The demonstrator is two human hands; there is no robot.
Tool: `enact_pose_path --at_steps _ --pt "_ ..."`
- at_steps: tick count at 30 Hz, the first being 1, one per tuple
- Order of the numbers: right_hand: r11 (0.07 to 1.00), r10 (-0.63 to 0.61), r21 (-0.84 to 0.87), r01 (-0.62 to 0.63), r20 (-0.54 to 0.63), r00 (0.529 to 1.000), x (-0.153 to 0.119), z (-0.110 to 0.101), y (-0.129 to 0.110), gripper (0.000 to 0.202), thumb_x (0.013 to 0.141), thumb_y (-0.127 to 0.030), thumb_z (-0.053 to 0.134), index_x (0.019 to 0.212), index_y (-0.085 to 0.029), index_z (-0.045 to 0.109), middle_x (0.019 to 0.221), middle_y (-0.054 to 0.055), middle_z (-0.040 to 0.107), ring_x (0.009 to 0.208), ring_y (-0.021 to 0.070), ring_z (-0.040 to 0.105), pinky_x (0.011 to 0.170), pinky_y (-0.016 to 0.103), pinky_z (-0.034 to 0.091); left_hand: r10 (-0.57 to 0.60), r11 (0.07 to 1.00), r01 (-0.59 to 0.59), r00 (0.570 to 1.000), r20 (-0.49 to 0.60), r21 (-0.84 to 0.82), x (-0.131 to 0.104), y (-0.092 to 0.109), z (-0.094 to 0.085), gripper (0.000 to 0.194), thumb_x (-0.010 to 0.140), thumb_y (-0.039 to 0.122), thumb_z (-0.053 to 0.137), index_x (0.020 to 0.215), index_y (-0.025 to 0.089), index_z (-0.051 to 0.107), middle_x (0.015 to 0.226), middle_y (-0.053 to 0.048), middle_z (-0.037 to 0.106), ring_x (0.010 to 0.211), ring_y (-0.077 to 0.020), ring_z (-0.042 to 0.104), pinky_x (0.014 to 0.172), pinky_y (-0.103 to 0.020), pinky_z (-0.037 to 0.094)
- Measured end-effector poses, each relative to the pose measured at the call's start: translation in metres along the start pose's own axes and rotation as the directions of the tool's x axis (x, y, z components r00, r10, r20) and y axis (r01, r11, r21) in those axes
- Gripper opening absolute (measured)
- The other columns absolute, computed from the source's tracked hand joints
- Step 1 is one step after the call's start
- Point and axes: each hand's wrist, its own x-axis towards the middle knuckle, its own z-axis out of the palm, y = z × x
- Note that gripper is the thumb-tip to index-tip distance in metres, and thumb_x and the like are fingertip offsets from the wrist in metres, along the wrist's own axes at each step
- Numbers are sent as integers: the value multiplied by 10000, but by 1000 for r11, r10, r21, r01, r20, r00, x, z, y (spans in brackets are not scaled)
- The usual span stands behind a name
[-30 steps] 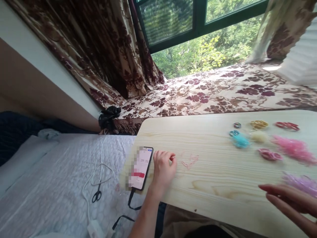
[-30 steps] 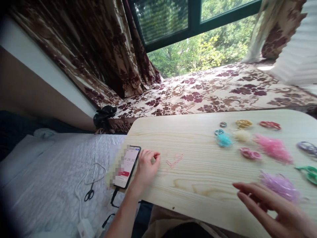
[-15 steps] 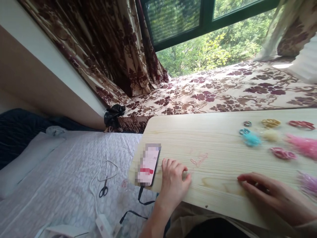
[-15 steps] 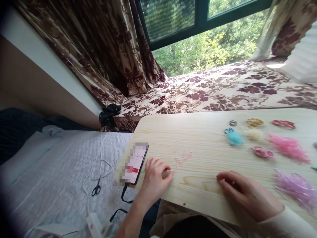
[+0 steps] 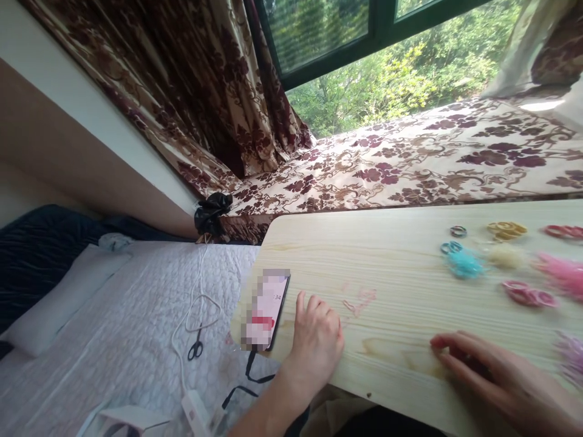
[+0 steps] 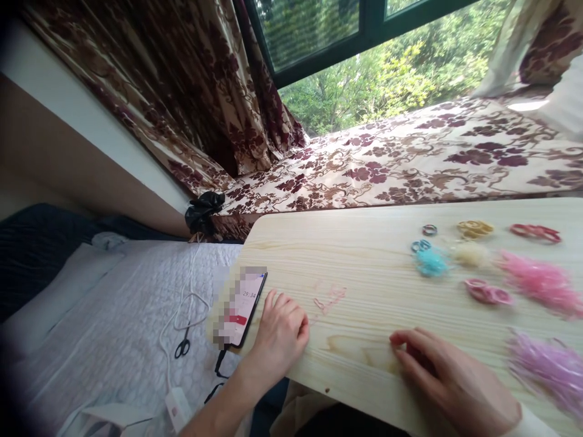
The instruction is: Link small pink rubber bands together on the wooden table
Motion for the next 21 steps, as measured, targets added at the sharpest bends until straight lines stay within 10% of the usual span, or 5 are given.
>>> enact_pose_path --at_steps 14,21 --pt "990 -118 -81 114 -44 992 -13 10 11 249 901 -401 506 949 -302 730 884 5 765 709 170 734 597 210 584 -53 985 44 997 -52 -166 9 8 1 197 738 7 542 668 192 533 738 5 619 825 -179 580 1040 -481 412" --pt "991 -134 -32 130 -137 982 0 0 -20 244 925 -392 510 972 -285 724 851 13 753 611 141 702 527 209 545 -20 910 17 1000 -3 -415 24 29 -7 195 724 22 554 666 205 524 722 14 617 828 -173 587 1029 -458 424"
